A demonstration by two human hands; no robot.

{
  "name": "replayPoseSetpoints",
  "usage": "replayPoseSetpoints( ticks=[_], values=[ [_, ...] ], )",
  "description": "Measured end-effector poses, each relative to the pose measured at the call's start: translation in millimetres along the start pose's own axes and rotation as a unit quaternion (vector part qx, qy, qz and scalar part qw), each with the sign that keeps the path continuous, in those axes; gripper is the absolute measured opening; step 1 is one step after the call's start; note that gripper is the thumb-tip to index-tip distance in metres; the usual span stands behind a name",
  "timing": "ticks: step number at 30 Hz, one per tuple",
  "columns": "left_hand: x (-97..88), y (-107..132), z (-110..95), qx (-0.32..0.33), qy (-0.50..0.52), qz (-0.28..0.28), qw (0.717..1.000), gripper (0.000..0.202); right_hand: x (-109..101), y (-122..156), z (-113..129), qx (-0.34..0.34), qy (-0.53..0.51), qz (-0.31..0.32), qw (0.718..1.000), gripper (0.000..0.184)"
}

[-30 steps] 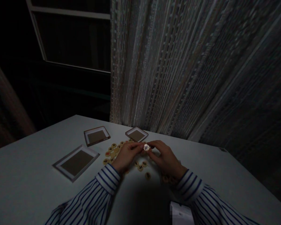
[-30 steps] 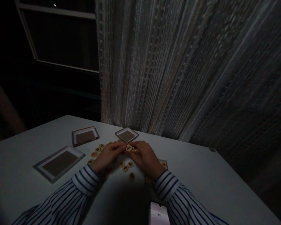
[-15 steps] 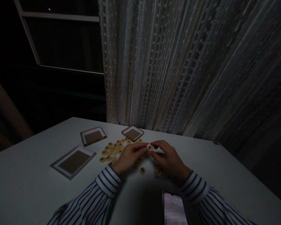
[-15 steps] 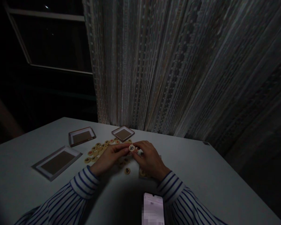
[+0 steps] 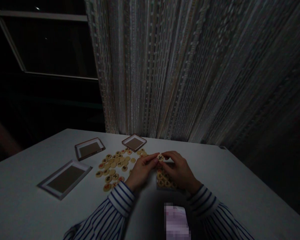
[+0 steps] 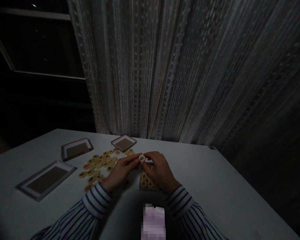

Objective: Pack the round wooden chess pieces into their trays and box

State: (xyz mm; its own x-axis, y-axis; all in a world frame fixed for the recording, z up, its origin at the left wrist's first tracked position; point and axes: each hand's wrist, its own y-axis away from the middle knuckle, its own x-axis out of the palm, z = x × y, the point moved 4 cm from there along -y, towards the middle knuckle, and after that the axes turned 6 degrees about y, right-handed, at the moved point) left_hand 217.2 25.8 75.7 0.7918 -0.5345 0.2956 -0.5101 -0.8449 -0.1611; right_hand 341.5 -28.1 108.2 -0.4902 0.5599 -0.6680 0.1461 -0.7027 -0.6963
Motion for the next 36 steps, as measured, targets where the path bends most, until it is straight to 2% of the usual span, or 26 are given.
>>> replayPoseSetpoints(
  ticks=[8,11,17,21,25,31,36],
  values=[
    [13.6,1,24,-0.032,0.02,0.029,0.999,0.045,-3,24,-15,0.0,0.033,-0.005,0.999,0.015],
    [17.1,3,33,-0.047,0.027,0.037,0.998,0.043,-2,32,-18,0.019,0.042,-0.005,0.999,0.013],
    [17.5,7,45,-0.072,0.04,0.012,0.996,0.044,0,42,-16,0.01,0.051,-0.011,0.999,0.012],
    [17.2,10,50,-0.094,0.037,-0.001,0.995,0.041,1,46,-16,0.001,0.057,-0.006,0.998,0.013],
    [17.5,11,55,-0.097,0.051,0.01,0.994,0.038,2,52,-19,0.002,0.053,-0.007,0.999,0.013],
    [16.6,13,53,-0.092,0.022,0.003,0.995,0.035,1,57,-18,-0.004,0.027,-0.001,1.0,0.018],
    [15.4,13,54,-0.108,0.044,-0.029,0.993,0.035,-1,56,-16,0.001,0.009,-0.004,1.0,0.019]
  ],
)
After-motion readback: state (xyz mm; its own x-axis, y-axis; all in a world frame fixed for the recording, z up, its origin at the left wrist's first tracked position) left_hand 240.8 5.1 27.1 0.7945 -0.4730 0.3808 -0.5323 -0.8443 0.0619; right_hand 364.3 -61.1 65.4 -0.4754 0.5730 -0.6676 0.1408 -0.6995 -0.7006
